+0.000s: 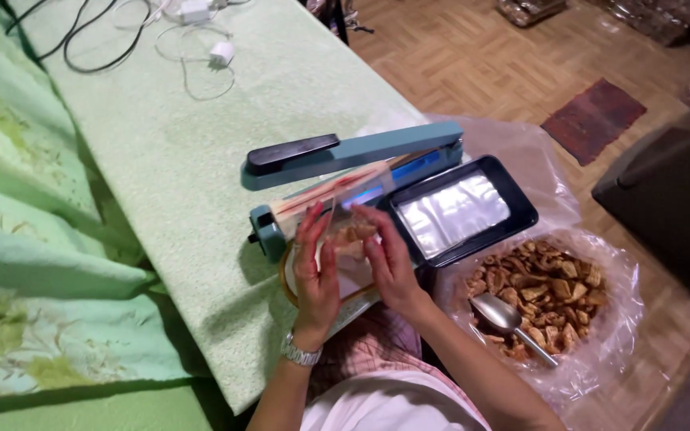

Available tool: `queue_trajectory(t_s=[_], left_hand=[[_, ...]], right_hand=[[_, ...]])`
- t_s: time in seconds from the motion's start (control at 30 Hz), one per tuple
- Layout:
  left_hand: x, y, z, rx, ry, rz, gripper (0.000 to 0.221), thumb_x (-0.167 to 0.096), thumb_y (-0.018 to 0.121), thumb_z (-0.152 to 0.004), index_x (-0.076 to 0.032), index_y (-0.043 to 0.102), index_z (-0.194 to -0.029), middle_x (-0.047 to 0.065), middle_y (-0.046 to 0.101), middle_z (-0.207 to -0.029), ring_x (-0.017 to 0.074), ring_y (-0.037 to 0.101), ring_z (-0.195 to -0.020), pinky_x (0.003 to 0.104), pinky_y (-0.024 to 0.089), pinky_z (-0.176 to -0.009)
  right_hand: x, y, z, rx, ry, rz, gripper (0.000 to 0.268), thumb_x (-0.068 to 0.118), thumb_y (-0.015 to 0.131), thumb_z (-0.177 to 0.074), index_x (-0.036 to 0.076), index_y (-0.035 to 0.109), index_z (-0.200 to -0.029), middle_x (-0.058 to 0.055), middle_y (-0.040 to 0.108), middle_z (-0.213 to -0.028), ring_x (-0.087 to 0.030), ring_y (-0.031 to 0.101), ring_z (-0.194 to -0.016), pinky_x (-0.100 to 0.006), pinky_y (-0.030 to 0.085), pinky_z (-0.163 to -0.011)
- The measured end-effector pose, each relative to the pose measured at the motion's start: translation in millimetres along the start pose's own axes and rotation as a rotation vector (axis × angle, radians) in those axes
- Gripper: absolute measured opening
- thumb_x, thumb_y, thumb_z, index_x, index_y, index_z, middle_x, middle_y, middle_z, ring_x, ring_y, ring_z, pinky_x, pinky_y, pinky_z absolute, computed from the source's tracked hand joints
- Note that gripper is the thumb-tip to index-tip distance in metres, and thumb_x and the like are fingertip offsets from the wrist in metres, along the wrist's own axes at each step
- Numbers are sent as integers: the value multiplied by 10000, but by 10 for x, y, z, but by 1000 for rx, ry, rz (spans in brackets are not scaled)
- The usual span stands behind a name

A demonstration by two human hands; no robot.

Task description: Packaging dried food pieces into small plastic bags and sealing them with a heat sealer

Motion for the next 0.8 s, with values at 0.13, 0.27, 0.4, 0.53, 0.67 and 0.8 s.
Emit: queue_trajectory(t_s=[0.13,0.27,0.4,0.53,0.67,0.8], left_hand=[[-97,-69,-153,-124,12,-25,261,-136,579,-929,-28,645,-1157,126,600,-1110,312,571,-1096,430,435,-1008],[-246,-162,-295,-131,27,-54,117,-68,675,-868,-61,708,-979,62,678,-876,266,646,-884,391,512,-854],[-281,-237,-381,-98,-9,-12,60,-142,684,-873,-94,706,-901,45,678,-823,251,652,-816,362,519,-800],[-267,-199,-393,-65,-5,-23,129,-224,729,-850,-116,685,-795,35,656,-760,247,643,-748,346,518,-745],[-96,-155,-277,-60,179,-247,190,-137,712,-873,-46,605,-745,99,596,-666,302,640,-705,377,524,-642],[-730,-426,-358,-19,299,-319,182,-68,698,-863,-42,569,-737,101,563,-666,289,593,-660,365,532,-634]], right_hand=[[24,-71,-65,-103,-116,151,374,108,515,-943,-43,516,-1285,-199,540,-1273,-355,511,-1229,-441,423,-1006],[166,-204,-209,-139,-132,202,183,-15,679,-855,-18,690,-1037,-131,639,-977,-271,616,-936,-356,499,-857],[312,-298,-335,-47,-122,230,118,49,697,-857,-10,716,-958,-135,645,-907,-263,617,-862,-354,508,-789],[530,-232,-417,80,-182,404,82,97,713,-848,78,745,-921,-87,651,-947,-248,599,-890,-345,488,-815],[561,-262,-374,122,-376,581,113,131,633,-919,61,704,-867,-118,636,-908,-338,566,-866,-387,439,-874],[942,-459,-345,109,-454,673,195,195,652,-909,55,691,-779,-104,641,-830,-319,567,-742,-374,453,-779]])
Point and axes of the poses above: each hand's wrist, its own z-axis away from the middle knuckle, its own y-axis out of the palm, x = y × z, the point moved 7 cm from there along -z, towards the middle knuckle
